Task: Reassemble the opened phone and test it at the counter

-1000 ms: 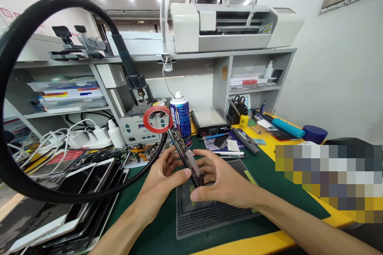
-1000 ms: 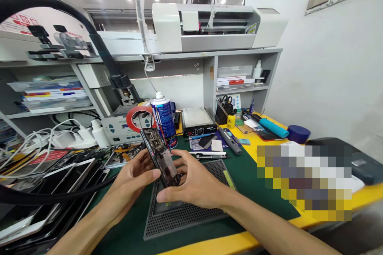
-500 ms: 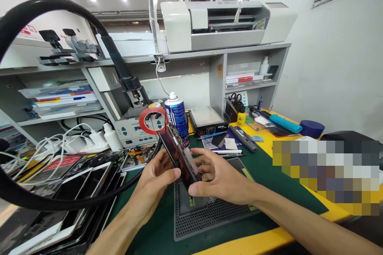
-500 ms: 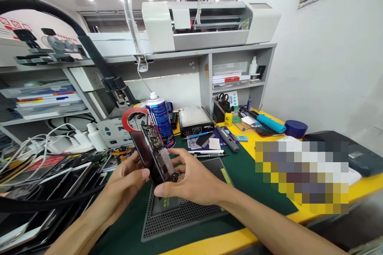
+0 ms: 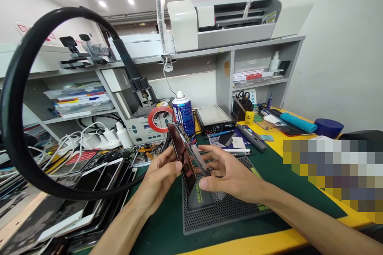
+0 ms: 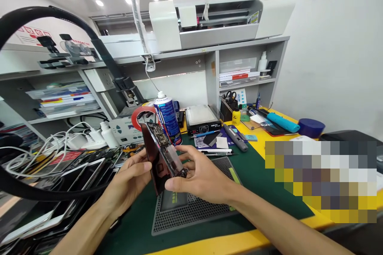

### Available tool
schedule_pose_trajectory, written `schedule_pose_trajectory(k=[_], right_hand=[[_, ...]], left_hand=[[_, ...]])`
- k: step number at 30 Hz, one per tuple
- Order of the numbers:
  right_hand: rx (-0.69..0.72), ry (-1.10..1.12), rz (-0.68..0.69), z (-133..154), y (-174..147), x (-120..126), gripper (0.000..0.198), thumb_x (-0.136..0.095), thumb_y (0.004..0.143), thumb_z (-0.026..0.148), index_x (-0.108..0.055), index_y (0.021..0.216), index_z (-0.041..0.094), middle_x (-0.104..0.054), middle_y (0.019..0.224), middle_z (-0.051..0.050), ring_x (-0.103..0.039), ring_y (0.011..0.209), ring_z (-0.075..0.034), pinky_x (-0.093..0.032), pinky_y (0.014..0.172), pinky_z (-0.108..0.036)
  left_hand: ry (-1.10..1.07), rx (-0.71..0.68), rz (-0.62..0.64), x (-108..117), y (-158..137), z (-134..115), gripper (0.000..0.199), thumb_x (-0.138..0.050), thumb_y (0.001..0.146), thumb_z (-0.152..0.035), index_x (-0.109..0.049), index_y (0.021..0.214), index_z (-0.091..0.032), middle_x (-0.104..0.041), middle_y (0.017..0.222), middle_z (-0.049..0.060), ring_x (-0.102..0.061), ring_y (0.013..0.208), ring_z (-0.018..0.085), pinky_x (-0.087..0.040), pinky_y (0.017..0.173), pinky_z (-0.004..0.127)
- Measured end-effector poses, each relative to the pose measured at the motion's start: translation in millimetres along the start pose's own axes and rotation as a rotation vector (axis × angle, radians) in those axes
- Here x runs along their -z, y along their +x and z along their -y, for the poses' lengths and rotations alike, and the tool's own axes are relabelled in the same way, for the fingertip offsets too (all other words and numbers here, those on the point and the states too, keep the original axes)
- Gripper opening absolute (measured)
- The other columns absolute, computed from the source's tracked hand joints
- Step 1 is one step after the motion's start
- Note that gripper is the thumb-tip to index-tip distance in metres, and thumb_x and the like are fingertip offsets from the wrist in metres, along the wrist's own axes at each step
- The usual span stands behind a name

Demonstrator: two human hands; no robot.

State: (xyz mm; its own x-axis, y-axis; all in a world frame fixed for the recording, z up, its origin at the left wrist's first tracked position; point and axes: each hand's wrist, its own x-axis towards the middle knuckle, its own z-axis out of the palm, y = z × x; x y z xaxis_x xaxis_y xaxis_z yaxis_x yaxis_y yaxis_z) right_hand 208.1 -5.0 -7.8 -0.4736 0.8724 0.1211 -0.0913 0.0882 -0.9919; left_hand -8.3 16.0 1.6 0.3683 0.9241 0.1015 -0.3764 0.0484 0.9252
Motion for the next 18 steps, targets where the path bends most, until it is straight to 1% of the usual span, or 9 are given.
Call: schedule_pose_trajectory(k=[2, 4, 7, 10, 12, 15, 18], right_hand=[[-0.003, -0.031, -0.013, 0, 0, 0, 0.078, -0.084, 0.079, 0.036, -0.041, 0.144, 0.03, -0.056, 0.128, -0.008, -0.062, 0.112, -0.024, -0.051, 0.093, -0.04], [-0.003, -0.03, -0.023, 0, 1, 1, 0.078, -0.084, 0.079, 0.037, -0.042, 0.144, 0.029, -0.057, 0.128, -0.009, -0.063, 0.111, -0.025, -0.051, 0.093, -0.042], [0.002, 0.05, -0.012, 2, 3, 2, 0.075, -0.084, 0.079, 0.038, -0.045, 0.143, 0.028, -0.057, 0.13, -0.01, -0.064, 0.113, -0.027, -0.051, 0.096, -0.046], [0.01, 0.209, 0.008, 6, 2, 5, 0.068, -0.082, 0.081, 0.035, -0.05, 0.139, 0.024, -0.059, 0.126, -0.012, -0.067, 0.111, -0.031, -0.052, 0.095, -0.05], [0.025, 0.346, 0.052, 9, 2, 7, 0.057, -0.078, 0.085, 0.035, -0.055, 0.136, 0.021, -0.062, 0.124, -0.014, -0.068, 0.11, -0.034, -0.053, 0.093, -0.053], [0.04, 0.528, 0.144, 12, 0, 10, 0.041, -0.065, 0.094, 0.034, -0.06, 0.13, 0.017, -0.065, 0.122, -0.016, -0.069, 0.108, -0.035, -0.053, 0.092, -0.054], [0.02, 0.656, 0.214, 13, -1, 13, 0.041, -0.059, 0.095, 0.034, -0.062, 0.131, 0.014, -0.068, 0.12, -0.017, -0.069, 0.107, -0.036, -0.053, 0.09, -0.052]], left_hand=[[0.077, -0.011, -0.052, 2, 1, 3, 0.053, -0.07, 0.084, -0.019, -0.06, 0.136, -0.024, -0.063, 0.136, 0.008, -0.056, 0.128, 0.03, -0.047, 0.102, 0.04], [0.104, -0.023, -0.084, 2, 2, 3, 0.053, -0.07, 0.085, -0.018, -0.059, 0.136, -0.025, -0.063, 0.137, 0.007, -0.056, 0.127, 0.029, -0.047, 0.101, 0.039], [-0.012, -0.011, -0.093, 2, 2, -1, 0.044, -0.069, 0.082, -0.019, -0.066, 0.126, -0.018, -0.067, 0.13, 0.01, -0.06, 0.123, 0.032, -0.049, 0.101, 0.042], [-0.189, 0.06, -0.097, 4, 1, -8, 0.038, -0.064, 0.081, -0.025, -0.071, 0.115, -0.012, -0.072, 0.121, 0.014, -0.066, 0.113, 0.035, -0.052, 0.098, 0.047], [-0.29, 0.088, -0.064, 7, 0, -11, 0.038, -0.061, 0.082, -0.03, -0.073, 0.113, -0.01, -0.074, 0.115, 0.015, -0.069, 0.105, 0.035, -0.055, 0.093, 0.048], [-0.387, 0.072, 0.028, 12, -2, -13, 0.042, -0.058, 0.083, -0.032, -0.073, 0.115, -0.008, -0.074, 0.113, 0.019, -0.072, 0.095, 0.035, -0.057, 0.087, 0.048], [-0.458, 0.046, 0.083, 13, -4, -13, 0.048, -0.055, 0.085, -0.033, -0.07, 0.121, -0.005, -0.069, 0.124, 0.023, -0.072, 0.099, 0.035, -0.056, 0.088, 0.047]])
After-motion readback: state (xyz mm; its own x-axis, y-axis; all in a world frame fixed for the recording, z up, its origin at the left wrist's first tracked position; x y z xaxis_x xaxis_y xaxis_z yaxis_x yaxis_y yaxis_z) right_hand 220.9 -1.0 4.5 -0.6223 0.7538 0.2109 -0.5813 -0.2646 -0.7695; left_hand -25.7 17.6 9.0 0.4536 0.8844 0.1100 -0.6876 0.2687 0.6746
